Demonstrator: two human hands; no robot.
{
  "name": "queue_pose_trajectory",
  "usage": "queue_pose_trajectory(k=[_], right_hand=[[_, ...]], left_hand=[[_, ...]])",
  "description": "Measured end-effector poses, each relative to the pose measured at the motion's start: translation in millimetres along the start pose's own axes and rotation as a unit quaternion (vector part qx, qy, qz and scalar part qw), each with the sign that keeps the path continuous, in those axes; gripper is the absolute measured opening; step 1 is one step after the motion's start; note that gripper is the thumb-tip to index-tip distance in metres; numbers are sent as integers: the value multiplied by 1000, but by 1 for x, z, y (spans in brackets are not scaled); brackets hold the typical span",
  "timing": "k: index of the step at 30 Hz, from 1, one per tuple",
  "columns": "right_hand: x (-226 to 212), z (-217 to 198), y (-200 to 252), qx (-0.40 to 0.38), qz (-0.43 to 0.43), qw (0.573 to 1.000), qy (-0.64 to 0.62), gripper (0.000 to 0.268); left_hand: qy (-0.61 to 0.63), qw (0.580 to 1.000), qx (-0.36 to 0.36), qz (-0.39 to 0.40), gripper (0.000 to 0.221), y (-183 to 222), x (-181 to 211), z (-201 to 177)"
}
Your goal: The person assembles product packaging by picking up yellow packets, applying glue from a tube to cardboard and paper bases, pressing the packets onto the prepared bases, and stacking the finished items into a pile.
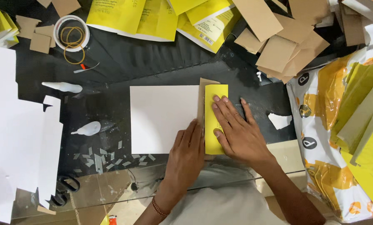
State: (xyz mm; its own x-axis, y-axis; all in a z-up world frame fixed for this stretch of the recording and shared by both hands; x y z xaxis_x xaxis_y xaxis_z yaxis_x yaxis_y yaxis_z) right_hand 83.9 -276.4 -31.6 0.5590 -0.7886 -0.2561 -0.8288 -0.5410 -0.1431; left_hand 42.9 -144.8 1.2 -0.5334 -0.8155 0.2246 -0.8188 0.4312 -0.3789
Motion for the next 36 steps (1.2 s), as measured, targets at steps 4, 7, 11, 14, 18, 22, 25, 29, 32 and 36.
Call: queue_pose_trajectory(k=[4,7,11,14,18,22,25,29,32,36], right_hand=[[0,1,0,2,-9,1000,20,62],[-1,-1,0,2,-4,1000,10,60],[-1,1,0,-6,0,1000,16,61],[-2,-2,-2,4,-9,1000,20,62],[-3,-2,-1,4,-3,1000,9,60],[-2,0,-1,0,2,1000,8,60],[0,3,-1,-6,5,1000,6,63],[-1,-8,-9,-37,26,999,-23,65],[-2,-21,-18,-17,5,999,-33,66],[-5,-36,-30,4,-11,999,-35,66]], left_hand=[[124,985,-16,-116,30,6,-8,4],[152,979,-9,-137,32,5,-9,3],[153,976,-14,-151,33,6,-11,6],[166,973,-28,-160,36,7,-12,9],[150,980,-26,-132,36,8,-9,5],[121,987,-22,-100,31,6,-7,3],[125,986,-36,-103,32,5,-8,5],[138,983,-1,-120,34,7,-11,3],[80,996,-9,-44,27,4,-7,-2],[283,942,46,-174,31,16,-43,-24]])
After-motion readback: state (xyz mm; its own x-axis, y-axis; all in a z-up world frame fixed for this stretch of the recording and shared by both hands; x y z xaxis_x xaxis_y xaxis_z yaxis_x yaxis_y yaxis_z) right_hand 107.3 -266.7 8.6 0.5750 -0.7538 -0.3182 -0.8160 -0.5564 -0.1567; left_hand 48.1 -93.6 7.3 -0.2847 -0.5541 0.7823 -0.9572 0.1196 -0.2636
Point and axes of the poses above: each hand's wrist, its own y-axis away from the middle knuckle, its own z-axis out of the palm, x = y × z, the point moved 6 cm from there along -y, towards the middle knuckle, and after that the axes turned 5 degrees about x, right-handed, at the moved point
